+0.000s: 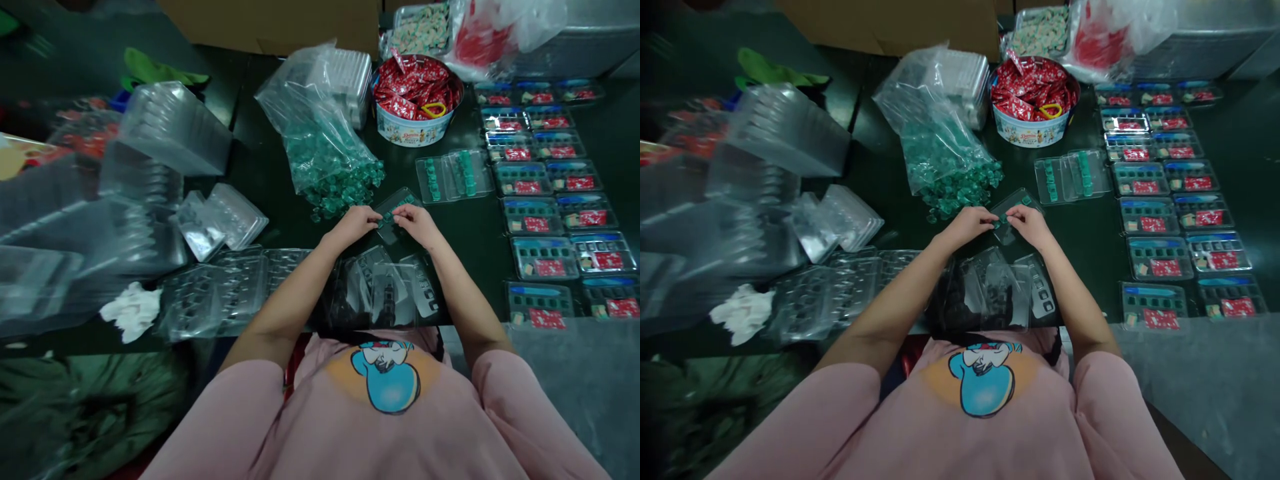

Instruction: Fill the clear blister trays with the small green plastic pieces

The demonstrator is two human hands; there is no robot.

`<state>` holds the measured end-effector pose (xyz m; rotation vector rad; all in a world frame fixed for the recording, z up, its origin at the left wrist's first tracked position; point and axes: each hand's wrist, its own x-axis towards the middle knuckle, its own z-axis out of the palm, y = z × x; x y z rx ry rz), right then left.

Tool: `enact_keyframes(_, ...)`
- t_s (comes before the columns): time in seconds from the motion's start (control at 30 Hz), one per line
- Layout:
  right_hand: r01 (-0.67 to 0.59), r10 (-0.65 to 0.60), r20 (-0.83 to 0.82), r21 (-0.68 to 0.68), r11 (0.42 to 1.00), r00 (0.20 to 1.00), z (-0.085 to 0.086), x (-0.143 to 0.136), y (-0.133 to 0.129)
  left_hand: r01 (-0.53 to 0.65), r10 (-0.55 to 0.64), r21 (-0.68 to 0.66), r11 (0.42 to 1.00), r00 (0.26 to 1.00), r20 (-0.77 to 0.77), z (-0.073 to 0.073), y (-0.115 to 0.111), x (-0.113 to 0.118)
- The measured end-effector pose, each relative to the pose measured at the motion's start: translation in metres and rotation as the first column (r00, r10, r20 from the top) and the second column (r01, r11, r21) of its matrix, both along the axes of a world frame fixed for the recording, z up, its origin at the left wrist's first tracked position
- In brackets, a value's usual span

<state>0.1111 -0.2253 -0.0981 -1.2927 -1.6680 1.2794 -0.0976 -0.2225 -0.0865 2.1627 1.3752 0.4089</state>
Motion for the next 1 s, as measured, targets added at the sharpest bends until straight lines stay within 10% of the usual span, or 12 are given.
enact_keyframes(0.47,-0.045,0.018,0.274,0.094,0.995,0.962,0.01,-0.009,-0.008,0.018,-0.012,-0.084,0.996,0.997,0.076,0.0,0.006,-0.006)
enact_keyframes(1.0,-0.22,0.113,0.783,0.031,0.975,0.612,0.023,-0.044,-0.027,0.039,-0.04,-0.02,0.999,0.997,-0.059,0.004,0.006,0.001)
